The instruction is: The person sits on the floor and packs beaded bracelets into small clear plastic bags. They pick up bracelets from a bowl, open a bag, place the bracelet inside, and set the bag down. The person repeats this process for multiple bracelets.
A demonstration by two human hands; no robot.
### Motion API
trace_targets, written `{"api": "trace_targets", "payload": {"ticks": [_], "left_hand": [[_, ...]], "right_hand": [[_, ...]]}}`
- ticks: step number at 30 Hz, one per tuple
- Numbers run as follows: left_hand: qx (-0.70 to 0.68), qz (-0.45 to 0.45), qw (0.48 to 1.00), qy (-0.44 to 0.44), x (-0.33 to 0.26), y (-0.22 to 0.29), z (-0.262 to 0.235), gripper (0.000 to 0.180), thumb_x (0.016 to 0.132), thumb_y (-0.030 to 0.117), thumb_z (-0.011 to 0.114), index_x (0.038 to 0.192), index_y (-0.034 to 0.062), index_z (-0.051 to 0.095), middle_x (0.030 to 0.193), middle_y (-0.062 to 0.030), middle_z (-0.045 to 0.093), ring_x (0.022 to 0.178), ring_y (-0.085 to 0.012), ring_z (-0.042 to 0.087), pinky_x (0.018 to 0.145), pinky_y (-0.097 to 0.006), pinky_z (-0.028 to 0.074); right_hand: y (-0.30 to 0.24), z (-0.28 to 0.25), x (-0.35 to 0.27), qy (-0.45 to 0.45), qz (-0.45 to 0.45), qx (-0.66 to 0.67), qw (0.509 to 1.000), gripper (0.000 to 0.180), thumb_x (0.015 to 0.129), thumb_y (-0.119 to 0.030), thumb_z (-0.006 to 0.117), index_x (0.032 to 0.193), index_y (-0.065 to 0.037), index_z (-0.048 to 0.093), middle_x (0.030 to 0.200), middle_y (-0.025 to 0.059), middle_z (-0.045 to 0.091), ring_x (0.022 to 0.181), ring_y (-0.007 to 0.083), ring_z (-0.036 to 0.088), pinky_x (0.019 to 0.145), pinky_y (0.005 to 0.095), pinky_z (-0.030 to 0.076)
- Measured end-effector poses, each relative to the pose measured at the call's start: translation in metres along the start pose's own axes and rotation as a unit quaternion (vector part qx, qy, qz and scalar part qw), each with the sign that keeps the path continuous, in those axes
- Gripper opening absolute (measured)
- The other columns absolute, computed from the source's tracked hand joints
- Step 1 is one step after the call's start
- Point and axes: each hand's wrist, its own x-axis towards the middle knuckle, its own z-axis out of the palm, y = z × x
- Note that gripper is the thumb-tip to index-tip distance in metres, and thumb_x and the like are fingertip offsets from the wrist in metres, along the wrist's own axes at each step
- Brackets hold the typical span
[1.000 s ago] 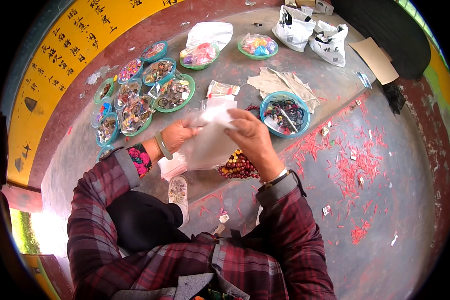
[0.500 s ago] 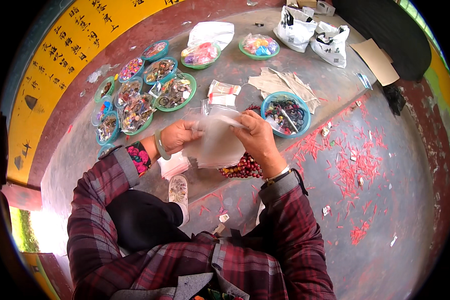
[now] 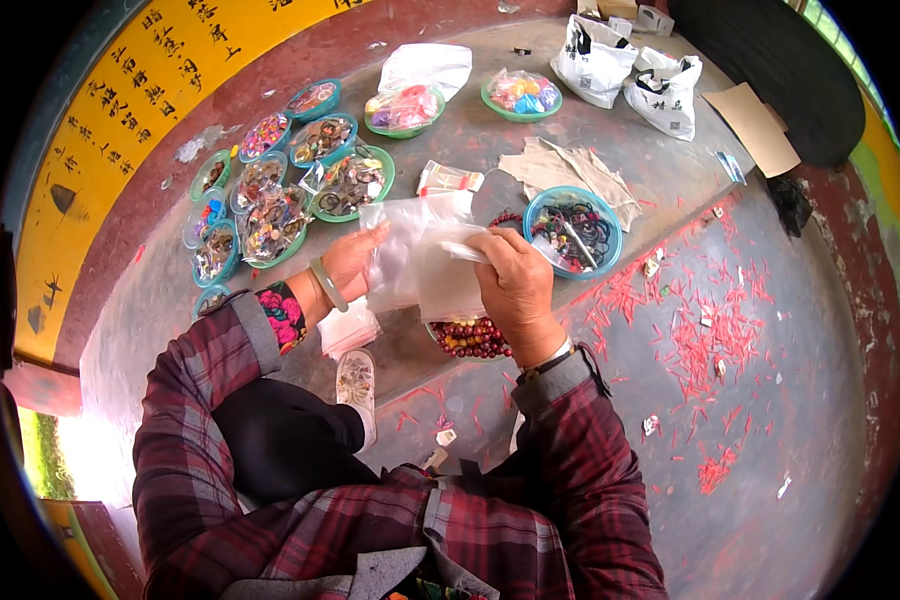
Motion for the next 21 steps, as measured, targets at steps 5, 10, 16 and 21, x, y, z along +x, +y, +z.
{"api": "trace_targets", "payload": {"ticks": [5,10,16,21], "left_hand": [[0.044,0.075,0.996,0.029,0.007,0.001,-0.013,0.03,0.093,0.022,0.049,0.115,0.0018,0.05,0.112,-0.009,0.057,0.103,-0.0193,0.056,0.091,-0.036,0.044],[0.17,0.008,0.985,0.016,0.001,-0.001,-0.004,0.033,0.093,0.024,0.049,0.115,0.0002,0.05,0.113,-0.0085,0.056,0.103,-0.0179,0.055,0.091,-0.035,0.045],[0.038,-0.099,0.992,-0.072,-0.011,-0.001,0.014,0.041,0.092,0.031,0.05,0.12,0.001,0.048,0.118,-0.0108,0.054,0.109,-0.0207,0.052,0.094,-0.037,0.042],[-0.011,-0.096,0.987,-0.126,-0.016,0.001,0.027,0.041,0.09,0.029,0.055,0.119,0.0013,0.05,0.113,-0.0088,0.057,0.103,-0.0192,0.055,0.089,-0.035,0.044]], "right_hand": [[-0.005,0.001,-0.004,-0.133,-0.009,0.098,0.986,0.021,0.067,0.003,0.055,0.085,-0.005,0.061,0.08,0.0118,0.061,0.072,0.0295,0.061,0.065,0.0339,0.049],[-0.016,0.0,-0.002,-0.232,0.029,0.211,0.949,0.02,0.068,0.004,0.057,0.086,-0.004,0.062,0.078,0.0114,0.062,0.071,0.0261,0.062,0.065,0.0316,0.048],[0.0,0.011,-0.01,-0.185,0.165,0.158,0.956,0.017,0.074,-0.003,0.061,0.091,-0.002,0.063,0.078,0.0118,0.063,0.071,0.0215,0.062,0.064,0.0292,0.048],[0.005,0.017,-0.011,-0.162,0.257,0.172,0.937,0.015,0.079,-0.003,0.06,0.093,0.002,0.062,0.077,0.0034,0.062,0.07,0.0093,0.055,0.065,0.025,0.045]]}}
